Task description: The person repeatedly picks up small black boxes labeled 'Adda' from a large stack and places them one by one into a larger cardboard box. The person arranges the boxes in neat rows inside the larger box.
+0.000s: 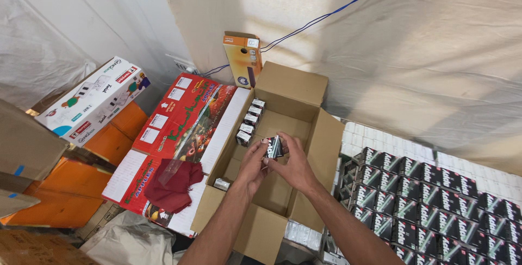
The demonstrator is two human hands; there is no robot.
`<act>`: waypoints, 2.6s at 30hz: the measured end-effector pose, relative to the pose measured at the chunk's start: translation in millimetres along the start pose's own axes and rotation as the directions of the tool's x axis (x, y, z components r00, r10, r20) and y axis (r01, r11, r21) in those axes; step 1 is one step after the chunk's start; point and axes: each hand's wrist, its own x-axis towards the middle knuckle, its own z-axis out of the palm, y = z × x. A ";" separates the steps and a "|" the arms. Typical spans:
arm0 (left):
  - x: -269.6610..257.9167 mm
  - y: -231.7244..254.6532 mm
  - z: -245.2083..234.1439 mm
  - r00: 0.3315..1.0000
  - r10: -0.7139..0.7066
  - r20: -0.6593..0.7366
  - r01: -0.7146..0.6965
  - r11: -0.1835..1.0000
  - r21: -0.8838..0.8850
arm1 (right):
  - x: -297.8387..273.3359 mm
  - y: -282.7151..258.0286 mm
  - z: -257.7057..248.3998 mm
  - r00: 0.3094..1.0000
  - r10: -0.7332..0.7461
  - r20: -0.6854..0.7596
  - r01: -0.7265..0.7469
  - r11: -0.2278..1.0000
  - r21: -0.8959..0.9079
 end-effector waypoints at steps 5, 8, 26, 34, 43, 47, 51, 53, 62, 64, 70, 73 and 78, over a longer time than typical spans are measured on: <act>-32.2 -0.9 50.1 0.994 -0.043 0.099 0.040 0.999 0.032 | -35.4 -6.5 -60.1 0.998 -0.062 -0.030 0.060 0.997 -0.053; -44.1 -14.2 82.9 0.980 -0.092 0.175 0.084 0.995 0.051 | -57.1 -4.3 -96.6 0.994 -0.081 -0.078 0.075 0.994 -0.078; -116.3 -126.6 238.3 0.806 -0.080 0.587 -0.250 0.852 0.460 | -216.4 62.0 -270.5 0.893 0.052 -0.447 -0.026 0.998 0.066; -141.9 -193.2 266.4 0.420 0.095 0.903 -0.887 0.254 0.386 | -294.2 85.6 -326.0 0.841 0.185 -0.509 -0.158 0.983 0.096; -157.8 -246.5 263.4 0.276 0.017 0.961 -0.961 0.006 0.276 | -338.5 130.8 -332.7 0.814 0.322 -0.484 -0.286 0.947 0.149; -157.8 -253.5 259.7 0.248 0.017 0.969 -0.962 -0.112 0.248 | -343.7 138.7 -328.8 0.856 0.273 -0.440 -0.288 0.957 0.035; -160.7 -257.2 259.6 0.251 0.027 0.967 -0.958 -0.137 0.253 | -340.2 137.9 -326.8 0.869 0.314 -0.383 -0.380 0.918 -0.110; -161.5 -259.1 257.4 0.259 0.025 0.965 -0.956 -0.136 0.260 | -341.5 129.6 -323.2 0.862 0.324 -0.389 -0.395 0.911 -0.116; -158.1 -265.3 252.7 0.238 0.053 0.970 -0.952 -0.187 0.244 | -343.8 140.1 -316.3 0.869 0.282 -0.407 -0.361 0.923 -0.133; -159.8 -263.8 253.8 0.232 0.070 0.970 -0.952 -0.186 0.242 | -345.3 144.2 -315.8 0.863 0.290 -0.413 -0.376 0.915 -0.143; -160.3 -261.0 255.0 0.274 0.023 0.962 -0.948 -0.165 0.274 | -342.5 140.1 -317.1 0.889 0.202 -0.411 -0.314 0.922 -0.226; -158.4 -256.3 253.8 0.280 0.020 0.960 -0.952 -0.123 0.280 | -346.2 146.5 -319.1 0.912 0.167 -0.374 -0.275 0.927 -0.256; -149.3 -238.0 245.3 0.377 0.093 0.922 -0.924 0.108 0.367 | -344.0 134.5 -317.7 0.868 0.151 -0.473 -0.252 0.954 -0.159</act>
